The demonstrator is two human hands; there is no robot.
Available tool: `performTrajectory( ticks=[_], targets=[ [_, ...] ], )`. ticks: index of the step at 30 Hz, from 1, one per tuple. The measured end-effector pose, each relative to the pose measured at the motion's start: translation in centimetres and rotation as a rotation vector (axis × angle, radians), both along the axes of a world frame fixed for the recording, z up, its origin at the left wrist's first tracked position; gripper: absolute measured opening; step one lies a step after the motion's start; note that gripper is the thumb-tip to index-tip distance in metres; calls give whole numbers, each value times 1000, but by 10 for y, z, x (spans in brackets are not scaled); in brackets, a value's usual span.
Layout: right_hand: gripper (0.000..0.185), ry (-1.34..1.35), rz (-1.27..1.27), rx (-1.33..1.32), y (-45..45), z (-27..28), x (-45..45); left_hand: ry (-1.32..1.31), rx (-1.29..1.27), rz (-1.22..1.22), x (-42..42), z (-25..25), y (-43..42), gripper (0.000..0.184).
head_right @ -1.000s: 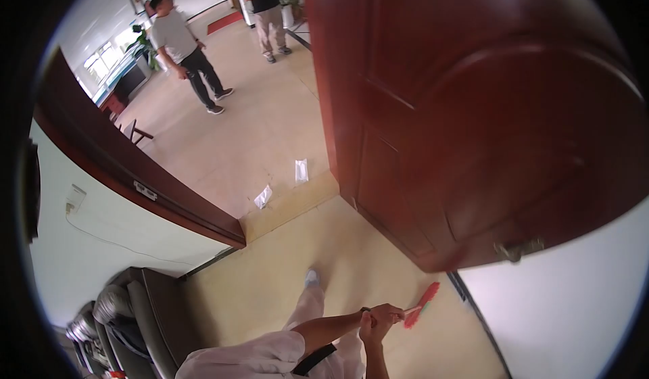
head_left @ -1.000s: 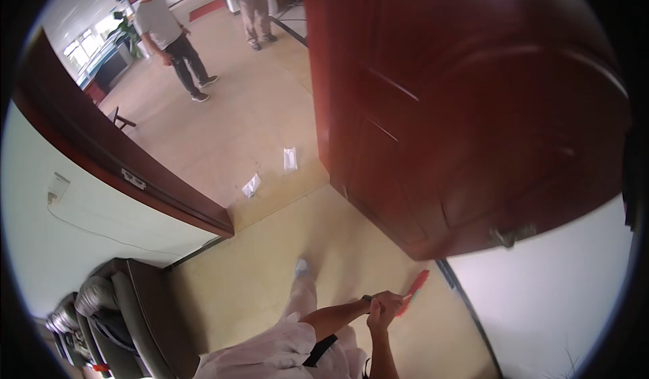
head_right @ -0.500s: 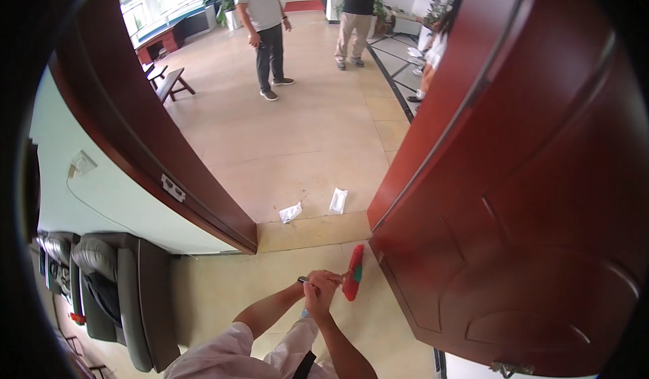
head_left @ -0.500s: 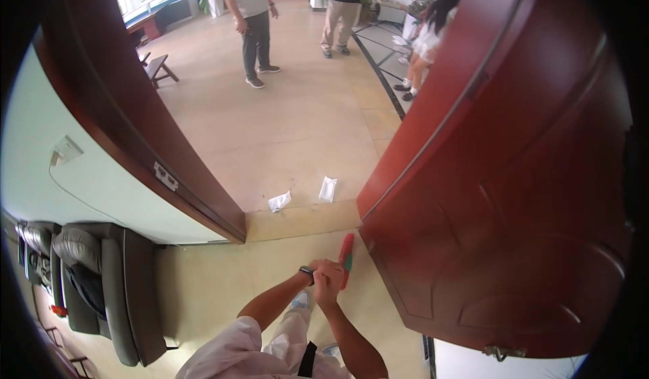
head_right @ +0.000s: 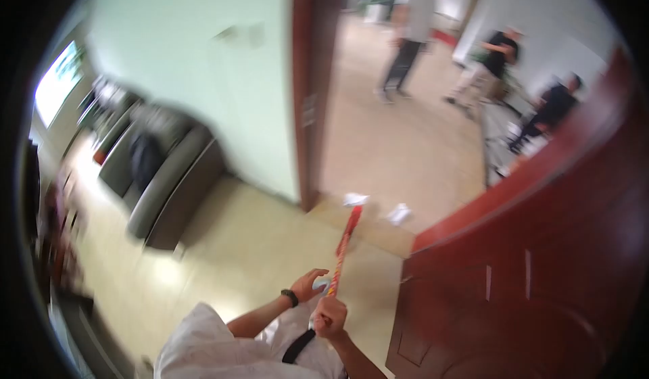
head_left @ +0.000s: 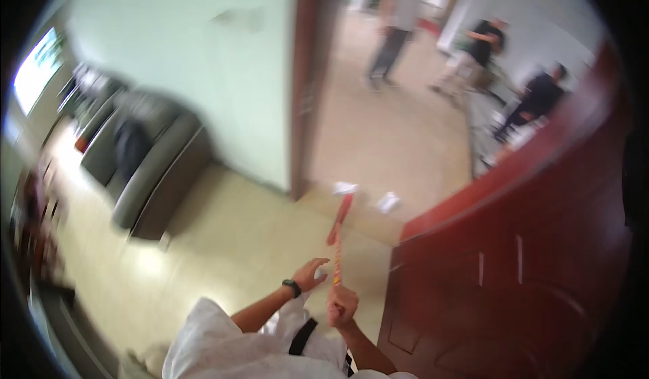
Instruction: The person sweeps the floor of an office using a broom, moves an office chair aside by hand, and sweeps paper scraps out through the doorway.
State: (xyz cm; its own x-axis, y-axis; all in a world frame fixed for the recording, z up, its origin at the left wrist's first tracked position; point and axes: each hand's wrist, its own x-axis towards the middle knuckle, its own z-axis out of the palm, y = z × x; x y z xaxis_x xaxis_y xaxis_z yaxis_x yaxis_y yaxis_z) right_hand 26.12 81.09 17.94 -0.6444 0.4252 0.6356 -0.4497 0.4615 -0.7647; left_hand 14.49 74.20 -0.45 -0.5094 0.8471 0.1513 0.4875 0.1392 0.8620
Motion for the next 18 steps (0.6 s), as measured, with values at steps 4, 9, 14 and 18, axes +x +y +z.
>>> performTrajectory(
  ticks=[4,9,14,18],
  targets=[
    [30,73,331,9,-65,12,5,-140,-522,181,53,-54,-207,25],
    [28,-17,599,-55,-158,2,0,-384,-811,543,182,-98,-421,29],
    [27,-88,818,-64,-279,10,-39,-787,-546,1100,279,-62,-531,23],
    [23,-182,999,-50,-408,-2,-71,-958,-308,1458,324,-66,-601,24]
  ],
)
